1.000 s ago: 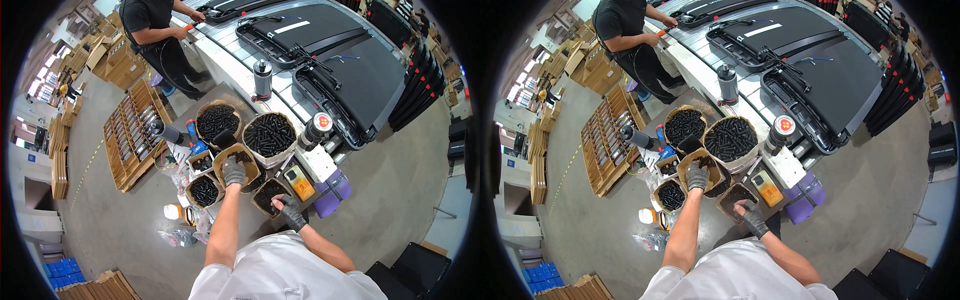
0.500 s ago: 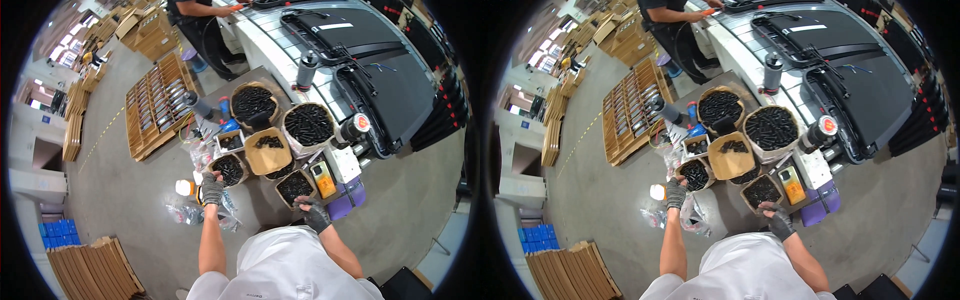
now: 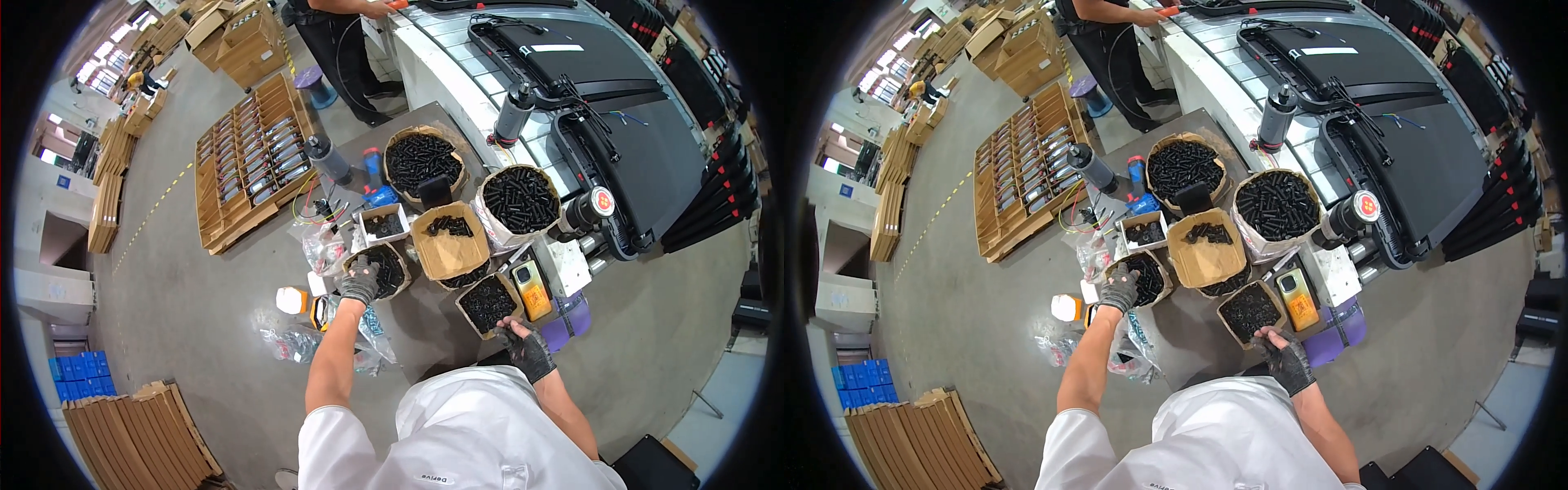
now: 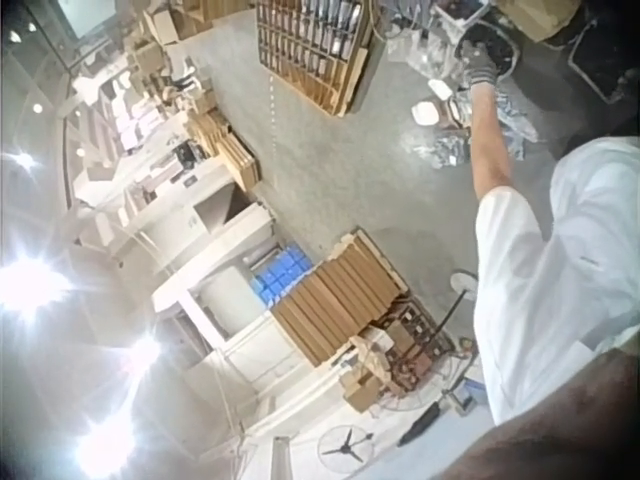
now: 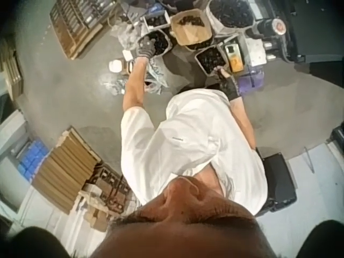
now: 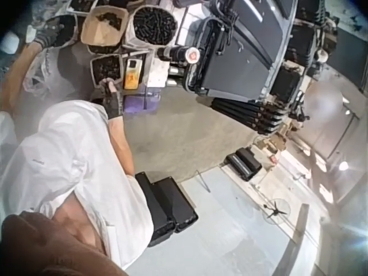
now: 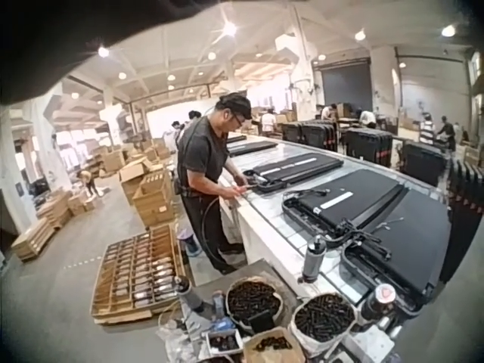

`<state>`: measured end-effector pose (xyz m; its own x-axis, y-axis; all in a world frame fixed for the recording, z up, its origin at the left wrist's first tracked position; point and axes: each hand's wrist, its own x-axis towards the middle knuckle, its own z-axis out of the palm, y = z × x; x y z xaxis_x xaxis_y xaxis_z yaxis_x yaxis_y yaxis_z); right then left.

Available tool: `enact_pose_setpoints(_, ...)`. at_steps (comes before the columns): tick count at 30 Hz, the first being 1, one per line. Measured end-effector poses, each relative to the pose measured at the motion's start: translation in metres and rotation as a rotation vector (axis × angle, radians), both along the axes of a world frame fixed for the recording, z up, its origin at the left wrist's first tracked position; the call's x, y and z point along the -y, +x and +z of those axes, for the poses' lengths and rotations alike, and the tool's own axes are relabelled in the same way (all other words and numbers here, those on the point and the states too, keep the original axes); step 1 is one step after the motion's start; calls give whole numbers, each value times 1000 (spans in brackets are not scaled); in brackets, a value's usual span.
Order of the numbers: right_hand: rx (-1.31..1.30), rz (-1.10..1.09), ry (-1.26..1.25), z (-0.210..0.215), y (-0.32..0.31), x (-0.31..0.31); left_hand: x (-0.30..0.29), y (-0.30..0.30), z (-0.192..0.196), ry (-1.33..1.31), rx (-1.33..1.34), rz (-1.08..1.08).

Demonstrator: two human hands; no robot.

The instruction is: Sorting and organizing small black screws or bolts from various containers on a workbench.

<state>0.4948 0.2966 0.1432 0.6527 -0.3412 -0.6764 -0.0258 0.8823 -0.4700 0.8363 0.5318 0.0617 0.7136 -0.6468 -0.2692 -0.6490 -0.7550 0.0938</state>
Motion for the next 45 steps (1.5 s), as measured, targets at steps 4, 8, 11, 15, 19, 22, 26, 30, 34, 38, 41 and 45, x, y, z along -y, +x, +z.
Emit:
enact_pose_setpoints(4,-11,-34,33,-5,-6,-6,-9,10,-9,13,28,-175)
enact_pose_setpoints(8,-22,-25,39,-4,-8,-11,-3,6,-12,-33,37,-101)
enact_pose_setpoints(11,-18,-10,28,-4,-6,-11,-1,-5,-23,-242,-25,254)
enact_pose_setpoints(15,-29,-20,20,-3,-8,-7,3,-11,-40,-574,-14,758)
enact_pose_setpoints(19,-19,-35,21,-11,-7,-8,3,-13,-52,-890,-763,1331)
enact_pose_setpoints(22,-23,-31,36,-6,-2,-10,13,-18,-44,-483,-309,1059)
enact_pose_setpoints(26,22,-43,25,-10,-9,-1,44,-22,-7,-46,-71,694)
enact_pose_setpoints(30,11,-105,54,-17,-9,-3,25,-12,-3,23,-99,371)
enact_pose_setpoints(34,13,-79,60,-13,-9,-4,21,-15,-4,-36,-100,171)
enact_pose_setpoints(38,-11,-17,53,-7,0,-5,6,-20,-19,-292,-107,216)
enact_pose_setpoints(41,26,37,48,-3,16,-15,-32,-19,-39,-422,-44,289)
enact_pose_setpoints(45,12,173,-73,-6,15,-13,5,-55,10,-938,-695,444)
